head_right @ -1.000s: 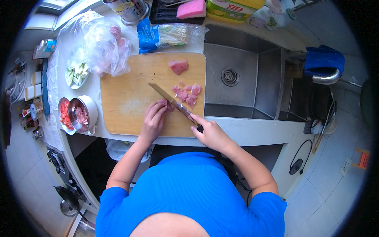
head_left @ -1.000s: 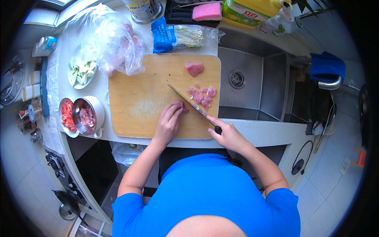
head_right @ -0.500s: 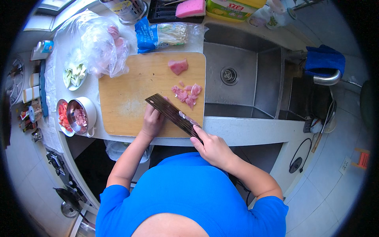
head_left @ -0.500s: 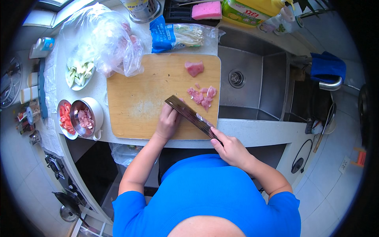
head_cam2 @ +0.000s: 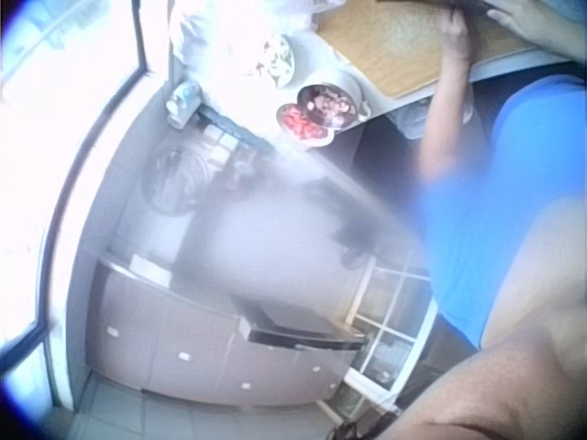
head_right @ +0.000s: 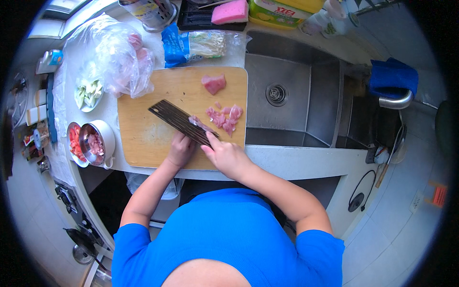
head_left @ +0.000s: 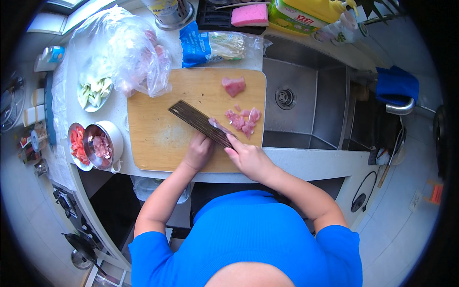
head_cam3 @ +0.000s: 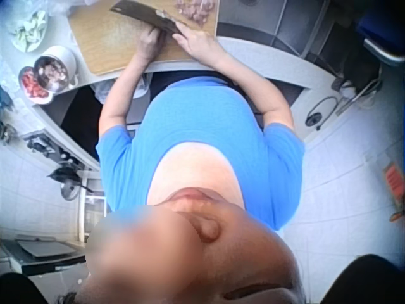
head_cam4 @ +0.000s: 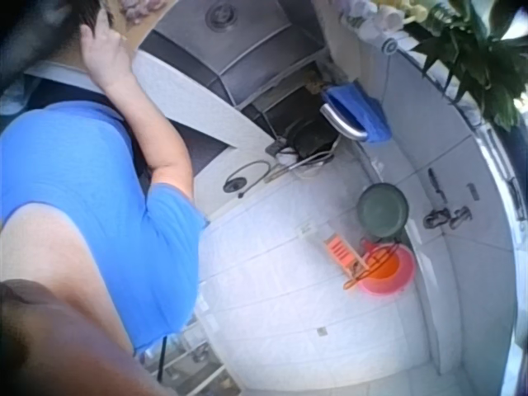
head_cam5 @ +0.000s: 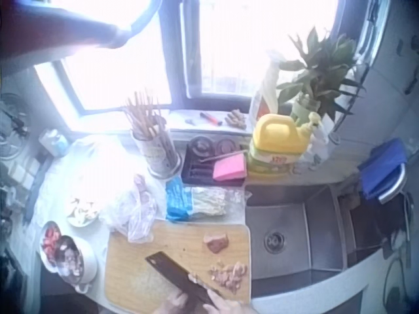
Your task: The person slices raw meat into thin strips on a wooden cutting board using a cleaver. They repeatedly gather the cut pieces and transfer them into a white bowl on the left side of the counter.
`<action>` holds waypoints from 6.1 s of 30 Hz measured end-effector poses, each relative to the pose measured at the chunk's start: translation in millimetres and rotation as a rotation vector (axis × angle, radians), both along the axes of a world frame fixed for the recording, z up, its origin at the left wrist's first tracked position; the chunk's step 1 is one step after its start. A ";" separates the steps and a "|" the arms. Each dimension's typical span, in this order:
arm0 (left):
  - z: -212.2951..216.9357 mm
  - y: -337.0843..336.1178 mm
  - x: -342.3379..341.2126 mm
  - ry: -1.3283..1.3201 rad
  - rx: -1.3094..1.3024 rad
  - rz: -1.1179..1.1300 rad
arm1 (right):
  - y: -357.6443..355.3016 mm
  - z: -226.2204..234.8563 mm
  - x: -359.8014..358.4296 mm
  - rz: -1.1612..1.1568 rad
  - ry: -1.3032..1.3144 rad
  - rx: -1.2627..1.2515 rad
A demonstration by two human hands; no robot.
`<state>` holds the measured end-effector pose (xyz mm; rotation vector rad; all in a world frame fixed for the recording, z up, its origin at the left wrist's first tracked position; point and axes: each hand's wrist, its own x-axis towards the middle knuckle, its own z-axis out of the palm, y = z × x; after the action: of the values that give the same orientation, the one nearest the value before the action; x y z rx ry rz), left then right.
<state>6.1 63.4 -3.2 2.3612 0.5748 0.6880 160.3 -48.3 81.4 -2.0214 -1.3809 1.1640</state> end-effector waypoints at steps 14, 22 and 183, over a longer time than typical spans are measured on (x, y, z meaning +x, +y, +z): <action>-0.9 -1.2 -4.4 0.025 -0.068 -0.020 | -52.6 37.0 30.9 0.019 0.042 -0.040; -9.6 -4.5 -3.0 0.003 -0.001 -0.025 | 6.3 -0.4 9.1 0.068 -0.018 0.030; 8.4 -13.5 -4.9 0.005 -0.026 0.030 | -35.8 25.1 34.4 -0.024 0.177 0.032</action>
<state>1.3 49.9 5.3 2.3350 0.6192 0.6834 194.7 -84.1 106.5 -1.8583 -1.2769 1.2691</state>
